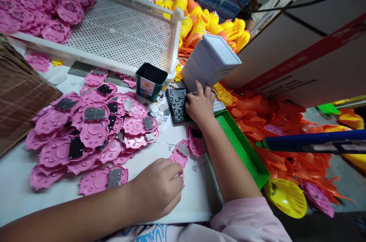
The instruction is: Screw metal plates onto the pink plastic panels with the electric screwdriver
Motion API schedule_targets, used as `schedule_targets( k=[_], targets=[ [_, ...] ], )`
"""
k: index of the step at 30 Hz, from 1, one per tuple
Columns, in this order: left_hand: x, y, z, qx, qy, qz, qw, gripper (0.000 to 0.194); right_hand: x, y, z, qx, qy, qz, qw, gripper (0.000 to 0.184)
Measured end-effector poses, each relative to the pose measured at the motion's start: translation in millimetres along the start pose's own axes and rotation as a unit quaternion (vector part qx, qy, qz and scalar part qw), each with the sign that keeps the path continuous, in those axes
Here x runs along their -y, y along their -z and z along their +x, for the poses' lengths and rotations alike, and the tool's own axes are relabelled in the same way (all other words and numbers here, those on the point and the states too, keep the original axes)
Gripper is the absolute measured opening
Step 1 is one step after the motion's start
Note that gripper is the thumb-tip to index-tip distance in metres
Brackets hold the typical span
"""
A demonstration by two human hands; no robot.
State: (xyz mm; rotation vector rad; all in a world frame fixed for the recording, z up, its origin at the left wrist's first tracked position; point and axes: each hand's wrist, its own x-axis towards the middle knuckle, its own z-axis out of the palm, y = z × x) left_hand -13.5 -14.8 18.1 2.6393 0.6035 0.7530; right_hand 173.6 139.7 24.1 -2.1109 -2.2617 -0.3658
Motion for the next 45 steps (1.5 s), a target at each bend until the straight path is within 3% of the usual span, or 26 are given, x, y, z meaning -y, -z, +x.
schedule_targets(
  k=[9,27,45],
  targets=[
    [0,0.8,1,0.031,0.008,-0.01,0.999,0.012,1,3,1,-0.019,0.002,0.001,1.0,0.03],
    [-1,1.4,1,0.026,0.002,-0.006,1.0,0.011,1,0,1,-0.015,0.002,0.002,1.0,0.029],
    [-2,3.4,1,0.057,0.01,-0.005,0.998,0.009,7,-9,3,-0.039,-0.018,0.019,0.999,0.032]
  ],
)
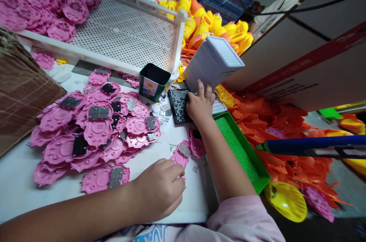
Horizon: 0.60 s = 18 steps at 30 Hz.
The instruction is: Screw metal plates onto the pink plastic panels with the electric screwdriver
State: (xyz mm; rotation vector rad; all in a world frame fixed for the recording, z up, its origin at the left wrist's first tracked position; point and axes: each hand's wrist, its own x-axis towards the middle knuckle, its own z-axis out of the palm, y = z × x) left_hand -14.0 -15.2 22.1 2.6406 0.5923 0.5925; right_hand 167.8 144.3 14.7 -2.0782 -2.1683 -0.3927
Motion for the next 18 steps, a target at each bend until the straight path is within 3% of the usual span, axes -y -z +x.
schedule_targets(
  k=[7,18],
  targets=[
    [0,-1.0,0,-0.001,0.0,0.004,1.0,0.009,-2,4,-2,-0.015,0.027,0.012,0.999,0.03],
    [0,-1.2,-2,-0.014,-0.001,0.01,1.0,0.009,6,13,-7,0.005,0.01,0.016,1.0,0.033]
  ],
)
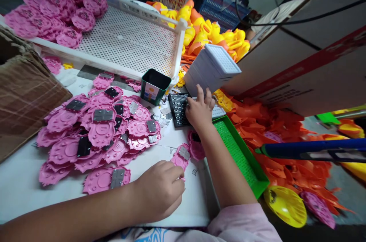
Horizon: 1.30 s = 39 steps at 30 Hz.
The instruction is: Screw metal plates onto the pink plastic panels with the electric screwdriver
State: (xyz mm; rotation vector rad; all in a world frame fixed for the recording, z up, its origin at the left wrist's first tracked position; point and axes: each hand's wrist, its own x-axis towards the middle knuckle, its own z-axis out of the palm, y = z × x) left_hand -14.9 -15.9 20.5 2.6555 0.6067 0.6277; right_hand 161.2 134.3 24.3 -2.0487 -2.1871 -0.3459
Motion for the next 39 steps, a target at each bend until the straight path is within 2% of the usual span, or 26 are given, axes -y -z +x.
schedule_targets(
  k=[4,8,15,23,26,30,35,39],
  targets=[
    [1,-0.6,-1,-0.011,0.002,0.002,1.0,0.009,9,6,-12,0.033,0.072,0.024,0.997,0.036],
    [1,-0.8,-1,-0.023,0.009,-0.002,1.0,0.009,19,2,-22,0.076,0.142,0.042,0.986,0.043],
    [2,0.8,-1,-0.024,0.015,0.002,1.0,0.009,21,-2,-24,0.102,0.128,0.049,0.985,0.042],
    [2,4.2,0,-0.022,0.023,-0.006,0.999,0.007,19,-2,-26,0.085,0.124,0.1,0.984,0.041],
    [2,7.2,0,-0.021,0.023,0.003,1.0,0.007,14,3,-30,0.051,0.121,0.14,0.981,0.043],
    [4,7.4,0,-0.027,0.022,0.006,0.999,0.012,1,17,-46,-0.04,0.095,0.209,0.972,0.043],
    [7,4.0,1,-0.037,-0.006,0.003,0.999,0.022,-14,27,-78,-0.17,0.056,0.294,0.939,0.037],
    [5,7.2,2,-0.086,-0.011,-0.001,0.996,0.023,-21,31,-93,-0.223,0.039,0.338,0.914,0.028]
  ],
)
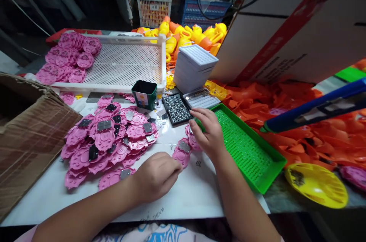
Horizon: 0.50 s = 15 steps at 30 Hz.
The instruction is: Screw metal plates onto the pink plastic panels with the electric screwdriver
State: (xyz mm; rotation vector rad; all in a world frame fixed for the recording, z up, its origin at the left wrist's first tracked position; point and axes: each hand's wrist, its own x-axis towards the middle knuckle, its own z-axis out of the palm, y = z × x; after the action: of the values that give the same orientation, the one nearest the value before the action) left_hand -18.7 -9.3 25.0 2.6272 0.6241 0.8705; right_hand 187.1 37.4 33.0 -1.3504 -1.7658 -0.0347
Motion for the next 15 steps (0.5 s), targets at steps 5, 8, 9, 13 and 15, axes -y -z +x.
schedule_targets(
  k=[5,8,9,13,15],
  targets=[
    [-4,6.5,6,-0.028,-0.017,-0.007,0.999,0.019,-4,11,4,-0.041,-0.003,0.023,0.999,0.022],
    [-3,9.5,9,-0.026,-0.025,-0.006,0.999,0.017,-11,11,6,-0.054,-0.009,0.022,0.998,0.023],
    [-2,10.5,10,-0.027,-0.026,-0.002,0.999,0.018,-13,10,6,-0.054,-0.011,0.019,0.998,0.023],
    [2,13.9,12,-0.037,-0.035,0.013,0.999,0.023,-22,6,7,-0.031,-0.02,0.003,0.999,0.031],
    [5,14.9,13,-0.037,-0.043,0.012,0.998,0.024,-24,8,8,0.004,-0.024,-0.01,1.0,0.033]
  ],
)
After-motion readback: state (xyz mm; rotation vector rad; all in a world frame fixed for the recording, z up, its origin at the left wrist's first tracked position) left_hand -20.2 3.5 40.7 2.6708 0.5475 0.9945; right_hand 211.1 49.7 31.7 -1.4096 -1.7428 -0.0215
